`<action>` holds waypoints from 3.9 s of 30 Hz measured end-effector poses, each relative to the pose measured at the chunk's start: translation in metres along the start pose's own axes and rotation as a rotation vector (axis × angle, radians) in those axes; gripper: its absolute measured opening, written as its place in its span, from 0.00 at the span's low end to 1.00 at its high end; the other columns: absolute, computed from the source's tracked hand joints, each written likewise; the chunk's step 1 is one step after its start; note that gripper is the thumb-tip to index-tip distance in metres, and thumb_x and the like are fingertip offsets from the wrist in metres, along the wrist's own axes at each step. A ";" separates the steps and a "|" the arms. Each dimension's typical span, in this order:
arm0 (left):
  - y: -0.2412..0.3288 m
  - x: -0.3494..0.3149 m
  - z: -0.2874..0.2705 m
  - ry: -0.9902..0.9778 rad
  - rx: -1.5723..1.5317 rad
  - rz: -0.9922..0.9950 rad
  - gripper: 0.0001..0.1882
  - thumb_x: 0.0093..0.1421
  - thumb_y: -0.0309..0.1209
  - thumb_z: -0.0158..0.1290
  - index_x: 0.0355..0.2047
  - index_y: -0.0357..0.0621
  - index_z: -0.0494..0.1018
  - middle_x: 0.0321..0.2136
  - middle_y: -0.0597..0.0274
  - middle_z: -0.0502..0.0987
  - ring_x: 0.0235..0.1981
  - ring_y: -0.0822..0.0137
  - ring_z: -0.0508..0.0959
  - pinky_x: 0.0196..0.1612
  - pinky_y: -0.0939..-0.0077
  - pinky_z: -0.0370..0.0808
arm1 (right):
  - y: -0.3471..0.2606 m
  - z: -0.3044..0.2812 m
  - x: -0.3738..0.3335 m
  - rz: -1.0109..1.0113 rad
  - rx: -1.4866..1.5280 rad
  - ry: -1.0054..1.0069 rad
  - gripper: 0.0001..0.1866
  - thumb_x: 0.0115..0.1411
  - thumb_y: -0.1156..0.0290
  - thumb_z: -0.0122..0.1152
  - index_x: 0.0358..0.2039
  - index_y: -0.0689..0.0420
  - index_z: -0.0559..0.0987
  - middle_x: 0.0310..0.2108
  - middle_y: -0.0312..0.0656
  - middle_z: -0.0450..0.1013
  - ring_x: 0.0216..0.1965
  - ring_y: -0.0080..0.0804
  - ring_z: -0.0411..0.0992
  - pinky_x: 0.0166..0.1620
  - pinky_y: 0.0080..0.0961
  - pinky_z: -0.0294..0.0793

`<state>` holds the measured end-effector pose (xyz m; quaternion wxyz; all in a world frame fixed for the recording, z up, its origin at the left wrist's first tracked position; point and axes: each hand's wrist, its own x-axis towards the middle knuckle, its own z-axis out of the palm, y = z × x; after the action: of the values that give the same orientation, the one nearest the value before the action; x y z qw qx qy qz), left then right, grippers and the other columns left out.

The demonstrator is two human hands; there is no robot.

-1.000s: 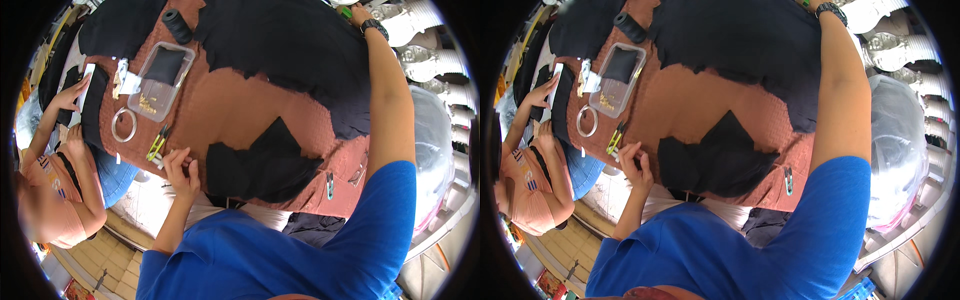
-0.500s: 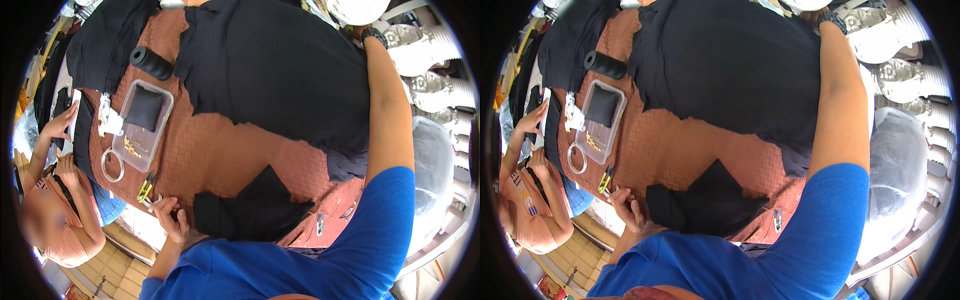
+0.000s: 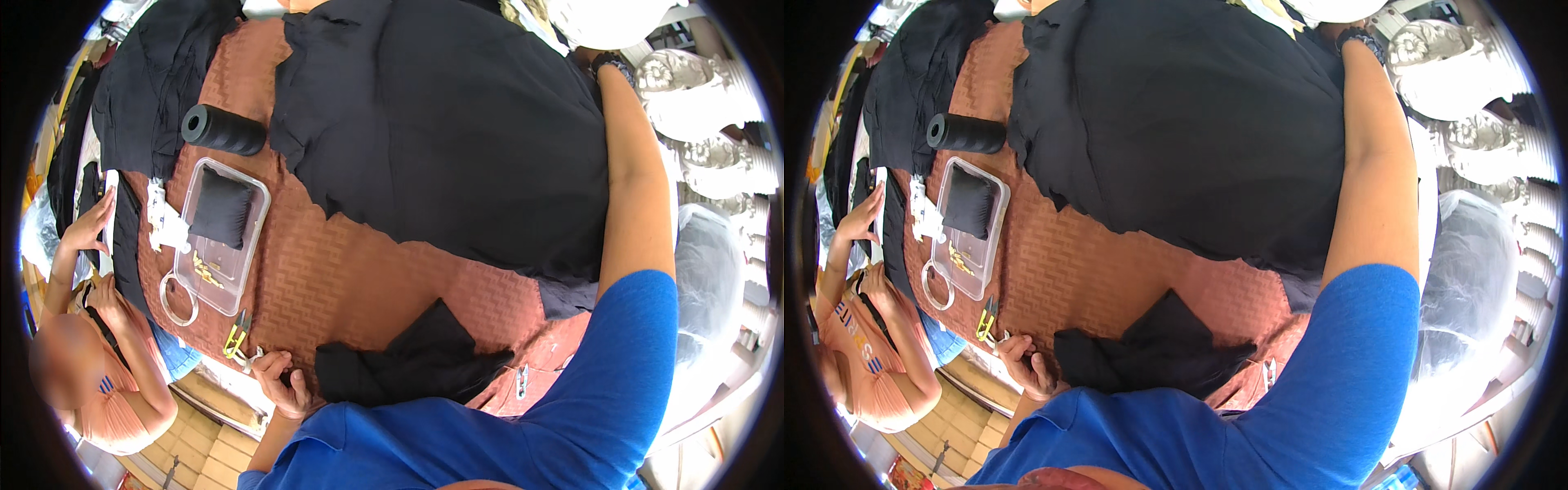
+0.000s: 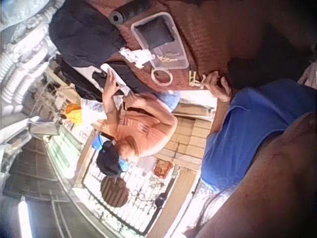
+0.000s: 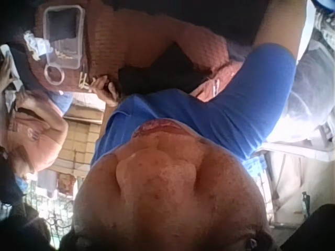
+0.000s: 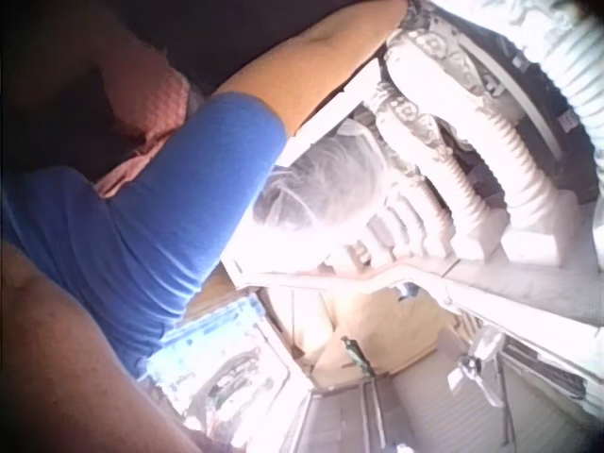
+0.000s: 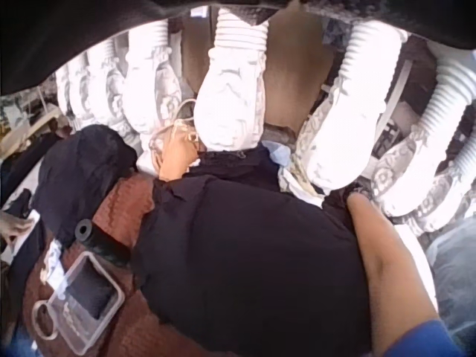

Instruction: The person prepares black garments by hand on a table, trims loose threads with snips, inspects the fabric, and places items into a cardboard box.

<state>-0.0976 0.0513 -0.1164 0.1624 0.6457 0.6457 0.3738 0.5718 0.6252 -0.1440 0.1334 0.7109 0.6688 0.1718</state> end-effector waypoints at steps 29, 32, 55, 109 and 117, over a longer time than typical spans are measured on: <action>0.010 0.014 -0.010 -0.172 -0.086 0.071 0.16 0.61 0.27 0.57 0.48 0.36 0.72 0.45 0.48 0.70 0.42 0.53 0.72 0.41 0.67 0.74 | -0.016 -0.328 -0.171 0.470 0.331 0.968 0.38 0.61 0.56 0.62 0.57 0.76 0.63 0.46 0.70 0.72 0.49 0.66 0.71 0.50 0.54 0.72; 0.013 0.016 -0.012 -0.169 -0.089 0.109 0.15 0.62 0.28 0.57 0.49 0.37 0.72 0.46 0.47 0.70 0.43 0.52 0.72 0.42 0.66 0.74 | -0.026 -0.353 -0.217 0.627 0.124 0.924 0.35 0.59 0.54 0.64 0.53 0.71 0.65 0.43 0.67 0.71 0.46 0.67 0.70 0.49 0.53 0.72; 0.105 0.094 -0.040 -0.588 -1.467 0.002 0.37 0.71 0.50 0.44 0.71 0.50 0.43 0.64 0.51 0.58 0.58 0.55 0.73 0.58 0.56 0.74 | -0.166 -0.380 -0.655 -0.235 0.573 0.791 0.33 0.40 0.74 0.72 0.49 0.57 0.69 0.58 0.52 0.63 0.59 0.60 0.60 0.64 0.54 0.59; 0.123 0.114 -0.071 -0.292 0.108 1.160 0.37 0.47 0.34 0.67 0.57 0.42 0.67 0.53 0.55 0.71 0.52 0.53 0.73 0.55 0.61 0.72 | -0.163 -0.360 -0.662 -0.164 0.318 0.298 0.34 0.42 0.69 0.72 0.51 0.62 0.71 0.41 0.49 0.73 0.42 0.51 0.74 0.48 0.41 0.76; 0.105 0.137 -0.048 -0.119 0.251 1.437 0.39 0.54 0.40 0.62 0.61 0.33 0.62 0.53 0.48 0.71 0.54 0.52 0.74 0.56 0.64 0.74 | -0.181 -0.368 -0.646 -0.222 -0.013 0.398 0.30 0.40 0.67 0.75 0.43 0.64 0.72 0.36 0.47 0.74 0.39 0.44 0.78 0.41 0.35 0.81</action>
<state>-0.0716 0.1571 0.0264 -0.1634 0.9430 0.0910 0.2754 0.2222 -0.0211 0.0704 0.0212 0.5840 0.7551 0.2972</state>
